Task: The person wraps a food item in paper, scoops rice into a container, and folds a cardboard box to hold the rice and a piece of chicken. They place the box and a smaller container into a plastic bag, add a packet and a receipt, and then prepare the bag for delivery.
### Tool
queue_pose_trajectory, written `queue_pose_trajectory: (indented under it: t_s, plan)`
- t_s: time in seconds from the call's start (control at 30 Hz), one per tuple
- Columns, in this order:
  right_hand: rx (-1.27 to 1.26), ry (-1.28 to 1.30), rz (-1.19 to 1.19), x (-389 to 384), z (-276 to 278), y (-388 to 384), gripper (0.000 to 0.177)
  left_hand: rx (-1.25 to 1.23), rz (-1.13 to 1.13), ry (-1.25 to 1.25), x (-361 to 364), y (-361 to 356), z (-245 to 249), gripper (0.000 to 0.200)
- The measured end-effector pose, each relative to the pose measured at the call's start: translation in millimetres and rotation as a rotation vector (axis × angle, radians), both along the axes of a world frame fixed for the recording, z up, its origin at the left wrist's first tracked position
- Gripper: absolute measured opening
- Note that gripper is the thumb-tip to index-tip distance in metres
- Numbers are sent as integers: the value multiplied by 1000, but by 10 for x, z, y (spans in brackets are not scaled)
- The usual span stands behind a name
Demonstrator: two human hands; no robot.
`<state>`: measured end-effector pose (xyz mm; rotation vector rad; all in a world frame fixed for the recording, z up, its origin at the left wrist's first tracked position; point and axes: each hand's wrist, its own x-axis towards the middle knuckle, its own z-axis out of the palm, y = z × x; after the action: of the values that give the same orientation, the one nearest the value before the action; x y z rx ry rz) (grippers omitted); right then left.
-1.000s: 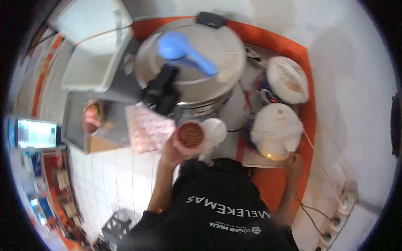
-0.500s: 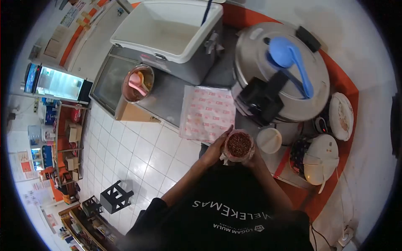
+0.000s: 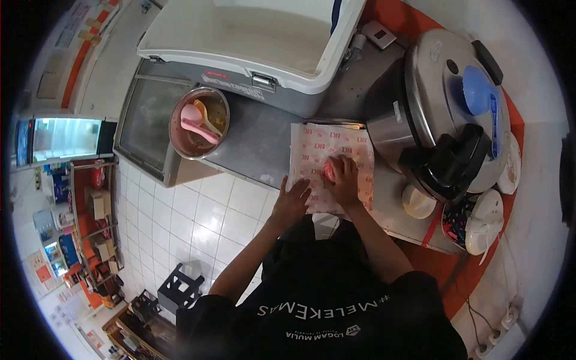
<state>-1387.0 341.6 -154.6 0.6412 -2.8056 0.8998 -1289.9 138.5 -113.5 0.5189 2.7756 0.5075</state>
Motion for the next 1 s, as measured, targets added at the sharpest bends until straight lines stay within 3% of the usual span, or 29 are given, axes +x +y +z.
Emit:
queue_pose_trajectory:
  t_s: [0.23, 0.33, 0.43, 0.5, 0.6, 0.7, 0.8, 0.9, 0.93, 1.0]
  plan:
    - [12, -26, 10, 76, 450, 44, 65, 70, -243, 67, -62, -238, -5, 39]
    - [-278, -156, -116, 95, 503, 363, 66, 28, -332, 77, -68, -290, -103, 30]
    - [43, 7, -518, 212, 417, 889, 61, -18, -401, 50, -139, -309, -135, 22]
    - [204, -40, -557, 234, 359, 1180, 61, 28, -380, 47, -196, -304, -20, 16]
    - [258, 82, -473, 298, 483, 1261, 66, 309, -180, -6, -341, -298, 132, 15]
    - [42, -125, -109, 338, 937, 1052, 71, 504, 133, -100, -507, -213, 280, 11]
    - [-2, -290, 83, 297, 867, 962, 68, 684, 314, -95, -759, -132, 152, 18]
    - [-113, -557, -79, -21, 630, 1081, 59, 849, 464, -126, -991, -61, -51, 25]
    - [-252, -503, -83, -156, 556, 1090, 44, 843, 495, -100, -1058, -53, -103, 25]
    - [-216, -451, -132, -295, 467, 1103, 35, 796, 540, -73, -1146, -39, -281, 26]
